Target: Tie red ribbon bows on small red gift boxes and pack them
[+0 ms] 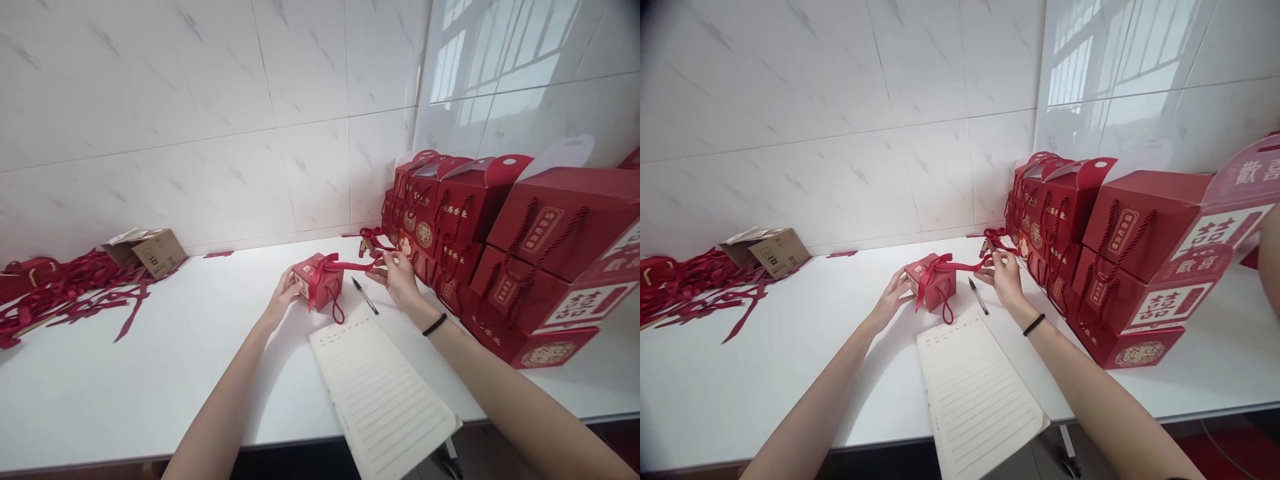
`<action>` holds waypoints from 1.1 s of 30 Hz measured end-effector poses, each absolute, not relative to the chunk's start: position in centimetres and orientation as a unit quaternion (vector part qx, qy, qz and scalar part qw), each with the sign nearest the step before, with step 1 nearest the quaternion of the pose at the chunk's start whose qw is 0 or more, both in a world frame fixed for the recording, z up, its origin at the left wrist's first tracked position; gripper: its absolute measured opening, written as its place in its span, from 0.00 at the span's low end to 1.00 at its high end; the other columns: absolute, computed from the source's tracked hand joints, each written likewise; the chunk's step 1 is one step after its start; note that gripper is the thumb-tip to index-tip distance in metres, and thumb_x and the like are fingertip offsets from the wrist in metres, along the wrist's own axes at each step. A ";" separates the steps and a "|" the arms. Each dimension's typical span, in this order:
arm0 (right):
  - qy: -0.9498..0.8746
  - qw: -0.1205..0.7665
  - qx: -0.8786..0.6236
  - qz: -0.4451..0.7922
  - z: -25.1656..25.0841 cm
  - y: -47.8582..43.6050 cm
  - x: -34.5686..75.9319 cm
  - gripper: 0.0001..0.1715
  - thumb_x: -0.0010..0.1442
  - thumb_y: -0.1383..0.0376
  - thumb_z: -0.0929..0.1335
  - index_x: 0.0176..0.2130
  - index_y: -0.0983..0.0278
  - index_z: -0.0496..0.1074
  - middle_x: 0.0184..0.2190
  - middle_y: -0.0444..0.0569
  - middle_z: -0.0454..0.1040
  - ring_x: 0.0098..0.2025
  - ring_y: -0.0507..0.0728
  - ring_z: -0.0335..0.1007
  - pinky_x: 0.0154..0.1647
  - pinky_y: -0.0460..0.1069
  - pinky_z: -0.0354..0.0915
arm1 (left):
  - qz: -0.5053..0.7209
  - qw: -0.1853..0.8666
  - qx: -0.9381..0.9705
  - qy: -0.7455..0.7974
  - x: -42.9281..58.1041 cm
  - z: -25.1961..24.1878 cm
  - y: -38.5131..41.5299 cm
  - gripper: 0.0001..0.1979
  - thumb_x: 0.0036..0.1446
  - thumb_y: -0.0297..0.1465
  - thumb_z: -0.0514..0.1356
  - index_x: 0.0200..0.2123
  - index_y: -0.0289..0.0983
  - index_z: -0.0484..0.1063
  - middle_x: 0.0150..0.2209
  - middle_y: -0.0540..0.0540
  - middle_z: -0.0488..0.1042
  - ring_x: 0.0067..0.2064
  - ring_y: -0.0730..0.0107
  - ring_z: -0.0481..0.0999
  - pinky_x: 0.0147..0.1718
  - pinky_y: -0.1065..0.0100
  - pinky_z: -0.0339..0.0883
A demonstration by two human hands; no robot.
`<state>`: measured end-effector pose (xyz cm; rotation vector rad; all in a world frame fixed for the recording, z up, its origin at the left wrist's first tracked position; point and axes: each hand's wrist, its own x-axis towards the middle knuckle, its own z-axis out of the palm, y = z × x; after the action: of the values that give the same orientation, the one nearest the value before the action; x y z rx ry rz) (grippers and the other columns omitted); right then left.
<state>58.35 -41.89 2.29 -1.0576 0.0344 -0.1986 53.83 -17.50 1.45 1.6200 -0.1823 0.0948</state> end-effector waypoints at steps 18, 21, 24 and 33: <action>-0.012 0.849 -0.528 -0.011 2.4 -40.8 56.9 0.11 0.55 0.66 0.70 0.28 0.63 0.61 0.21 0.40 0.69 0.22 0.51 0.72 0.24 0.44 0.74 | 0.035 0.768 0.639 -0.001 52.5 3.0 -19.2 0.13 0.43 0.38 0.64 0.23 0.37 0.66 0.25 0.50 0.70 0.29 0.72 0.69 0.32 0.67 0.64; 0.022 0.873 -0.485 -0.049 2.5 -41.5 57.7 0.09 0.57 0.69 0.68 0.30 0.63 0.61 0.23 0.40 0.70 0.24 0.50 0.73 0.27 0.45 0.75 | 0.110 0.843 0.524 0.056 53.0 3.7 -17.8 0.09 0.42 0.33 0.63 0.25 0.37 0.66 0.30 0.50 0.70 0.32 0.72 0.70 0.32 0.69 0.65; 0.033 0.882 -0.465 -0.067 2.4 -42.2 58.5 0.09 0.59 0.69 0.66 0.30 0.62 0.60 0.23 0.39 0.70 0.26 0.49 0.73 0.31 0.45 0.75 | 0.170 0.867 0.457 0.103 53.3 4.3 -16.2 0.06 0.44 0.32 0.60 0.25 0.38 0.64 0.33 0.50 0.71 0.35 0.72 0.71 0.32 0.70 0.64; 0.037 0.874 -0.476 -0.088 2.5 -42.7 59.7 0.10 0.59 0.67 0.67 0.30 0.62 0.59 0.24 0.40 0.70 0.27 0.51 0.75 0.30 0.46 0.75 | 0.269 0.910 0.303 0.090 52.8 4.1 -12.7 0.04 0.47 0.29 0.57 0.25 0.38 0.62 0.37 0.48 0.72 0.42 0.70 0.73 0.36 0.69 0.66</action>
<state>59.68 -42.69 2.46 -0.9935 0.0780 -0.1846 52.80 -12.70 4.11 0.6243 0.1847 0.5547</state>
